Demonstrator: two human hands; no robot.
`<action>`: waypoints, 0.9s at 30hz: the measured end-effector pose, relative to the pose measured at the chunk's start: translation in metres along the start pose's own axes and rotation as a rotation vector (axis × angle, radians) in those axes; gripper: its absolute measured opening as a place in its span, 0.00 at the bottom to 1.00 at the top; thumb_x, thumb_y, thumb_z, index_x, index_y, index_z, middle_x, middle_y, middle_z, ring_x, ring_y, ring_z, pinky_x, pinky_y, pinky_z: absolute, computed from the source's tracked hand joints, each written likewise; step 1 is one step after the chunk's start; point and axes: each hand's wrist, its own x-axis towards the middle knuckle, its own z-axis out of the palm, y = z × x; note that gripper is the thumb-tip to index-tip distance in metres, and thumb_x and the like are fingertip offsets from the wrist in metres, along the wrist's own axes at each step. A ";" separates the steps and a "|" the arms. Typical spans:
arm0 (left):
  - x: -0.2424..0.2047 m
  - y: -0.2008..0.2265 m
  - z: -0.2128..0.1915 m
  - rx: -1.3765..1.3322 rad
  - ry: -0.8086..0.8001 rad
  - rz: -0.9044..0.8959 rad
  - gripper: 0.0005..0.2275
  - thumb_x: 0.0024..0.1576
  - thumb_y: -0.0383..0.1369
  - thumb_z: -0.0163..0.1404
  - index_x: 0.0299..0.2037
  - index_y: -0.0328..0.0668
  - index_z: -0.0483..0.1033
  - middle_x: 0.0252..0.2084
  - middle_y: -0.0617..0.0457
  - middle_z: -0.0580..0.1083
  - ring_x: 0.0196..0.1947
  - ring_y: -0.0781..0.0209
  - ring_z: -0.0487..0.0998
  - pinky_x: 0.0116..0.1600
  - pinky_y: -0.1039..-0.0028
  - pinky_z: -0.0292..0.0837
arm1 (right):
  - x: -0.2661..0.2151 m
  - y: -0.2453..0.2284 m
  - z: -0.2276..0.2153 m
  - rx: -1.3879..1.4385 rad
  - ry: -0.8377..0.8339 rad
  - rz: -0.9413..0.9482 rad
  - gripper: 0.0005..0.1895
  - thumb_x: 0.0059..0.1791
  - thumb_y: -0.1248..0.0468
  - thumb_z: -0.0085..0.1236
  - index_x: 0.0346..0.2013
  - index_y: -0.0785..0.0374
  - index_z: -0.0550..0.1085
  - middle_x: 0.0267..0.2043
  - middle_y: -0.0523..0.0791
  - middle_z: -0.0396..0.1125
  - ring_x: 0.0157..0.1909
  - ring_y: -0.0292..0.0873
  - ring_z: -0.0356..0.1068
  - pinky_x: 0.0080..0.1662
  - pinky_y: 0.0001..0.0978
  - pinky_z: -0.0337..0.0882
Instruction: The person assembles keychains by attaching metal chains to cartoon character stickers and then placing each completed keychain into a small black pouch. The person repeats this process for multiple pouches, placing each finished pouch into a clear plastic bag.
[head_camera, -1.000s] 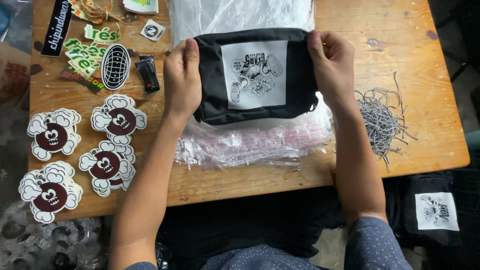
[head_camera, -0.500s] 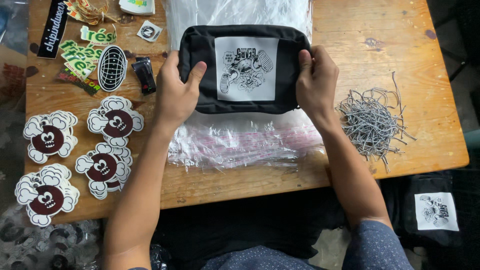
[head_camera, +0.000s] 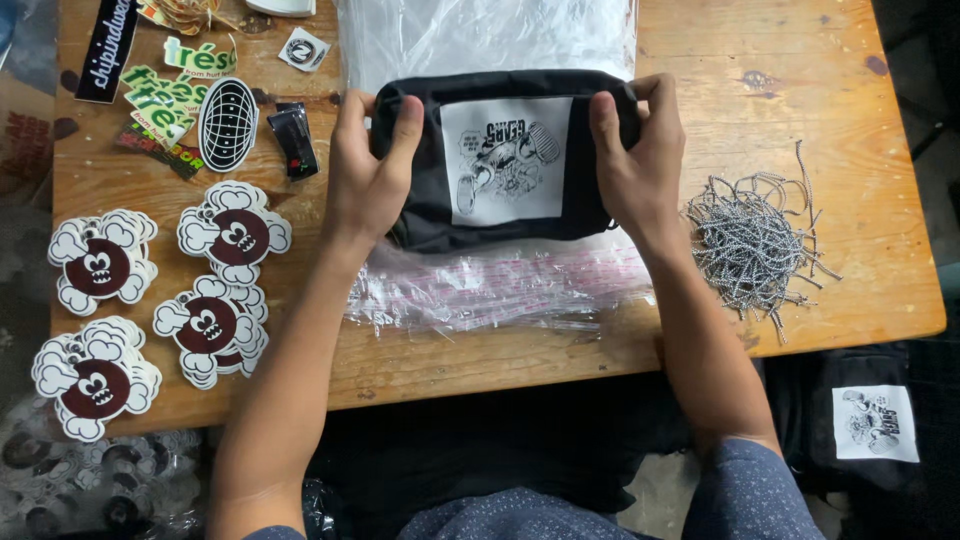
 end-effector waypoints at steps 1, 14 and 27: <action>0.000 0.002 -0.001 0.002 -0.002 -0.002 0.17 0.63 0.49 0.48 0.35 0.47 0.60 0.29 0.62 0.62 0.29 0.72 0.62 0.34 0.78 0.60 | -0.001 0.000 0.001 0.001 0.000 0.003 0.20 0.59 0.46 0.48 0.39 0.58 0.58 0.27 0.40 0.55 0.29 0.34 0.54 0.31 0.29 0.52; 0.003 -0.011 -0.001 0.221 -0.003 0.068 0.20 0.67 0.51 0.41 0.30 0.46 0.57 0.26 0.61 0.56 0.27 0.70 0.56 0.34 0.72 0.55 | 0.006 0.022 -0.002 -0.040 -0.054 0.068 0.23 0.64 0.53 0.42 0.26 0.56 0.56 0.27 0.37 0.48 0.32 0.33 0.46 0.34 0.30 0.49; -0.006 -0.015 0.012 1.018 0.064 0.467 0.24 0.60 0.32 0.61 0.61 0.27 0.65 0.60 0.35 0.63 0.60 0.41 0.66 0.65 0.59 0.71 | -0.008 0.004 0.025 -0.645 -0.121 -0.460 0.19 0.60 0.59 0.50 0.58 0.72 0.64 0.66 0.66 0.54 0.69 0.72 0.48 0.66 0.69 0.56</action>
